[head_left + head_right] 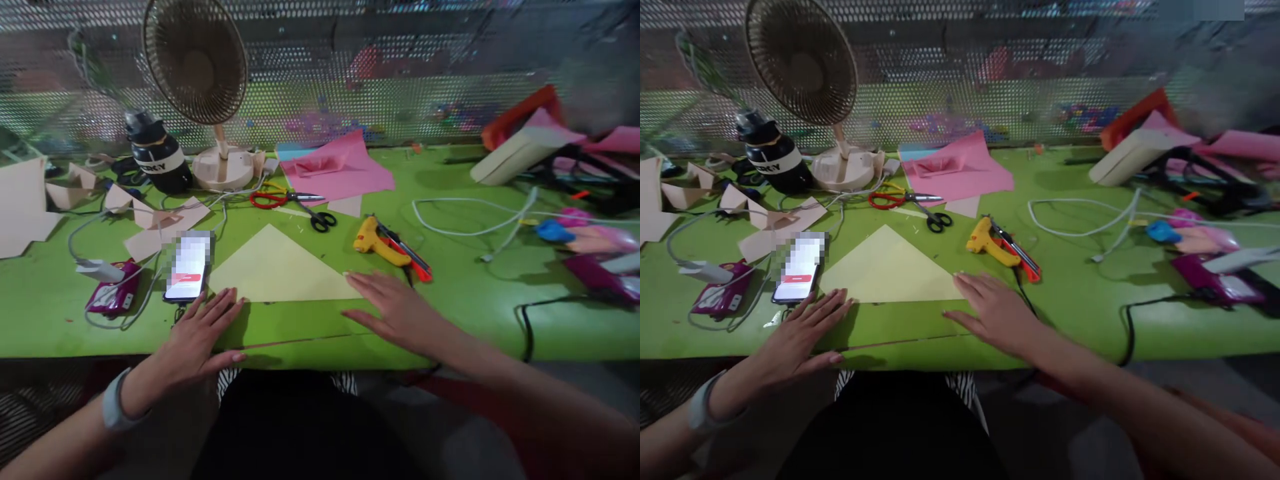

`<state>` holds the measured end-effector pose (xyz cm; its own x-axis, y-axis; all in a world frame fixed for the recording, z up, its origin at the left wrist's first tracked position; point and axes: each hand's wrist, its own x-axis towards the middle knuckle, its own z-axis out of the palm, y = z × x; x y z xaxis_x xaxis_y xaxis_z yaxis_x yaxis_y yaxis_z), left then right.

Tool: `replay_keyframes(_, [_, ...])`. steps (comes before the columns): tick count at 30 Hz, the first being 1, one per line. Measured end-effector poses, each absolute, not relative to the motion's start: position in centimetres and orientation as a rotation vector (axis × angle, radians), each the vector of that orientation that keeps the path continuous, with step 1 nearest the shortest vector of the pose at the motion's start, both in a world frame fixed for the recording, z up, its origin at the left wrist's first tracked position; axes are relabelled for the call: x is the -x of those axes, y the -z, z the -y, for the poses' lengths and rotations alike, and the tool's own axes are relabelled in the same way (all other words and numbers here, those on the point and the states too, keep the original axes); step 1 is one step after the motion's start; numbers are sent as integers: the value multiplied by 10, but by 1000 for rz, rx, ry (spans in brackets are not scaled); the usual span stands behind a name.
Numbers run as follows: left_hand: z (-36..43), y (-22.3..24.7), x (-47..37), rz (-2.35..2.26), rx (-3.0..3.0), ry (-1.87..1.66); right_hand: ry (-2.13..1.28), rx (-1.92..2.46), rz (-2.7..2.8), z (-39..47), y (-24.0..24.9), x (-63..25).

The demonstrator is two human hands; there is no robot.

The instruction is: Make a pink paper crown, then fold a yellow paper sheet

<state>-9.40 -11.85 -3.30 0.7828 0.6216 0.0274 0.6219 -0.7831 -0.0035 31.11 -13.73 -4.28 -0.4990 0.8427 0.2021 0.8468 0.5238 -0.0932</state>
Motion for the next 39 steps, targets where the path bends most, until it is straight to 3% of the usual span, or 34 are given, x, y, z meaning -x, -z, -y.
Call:
replay_keyframes(8, [110,20,64,1039,2995,-132,-465,1550,2560,-9,10,-217])
replay_keyframes(14, [93,2,66,1237,3020,-113,-567,1617,2566,-33,19,-196])
replay_keyframes(22, [28,-8,64,1590,3071,390,-858,1503,2382,-26,12,-216])
replay_keyframes(29, [-20,-13,58,2321,3295,1174,-1050,1134,1912,-27,-16,-240])
replay_keyframes(33, [-29,-24,56,2259,3468,1144,-970,1149,1824,-26,-25,-246])
replay_keyframes(39, [-37,-31,57,2072,3301,1588,-1131,1191,1808,-33,-30,-256])
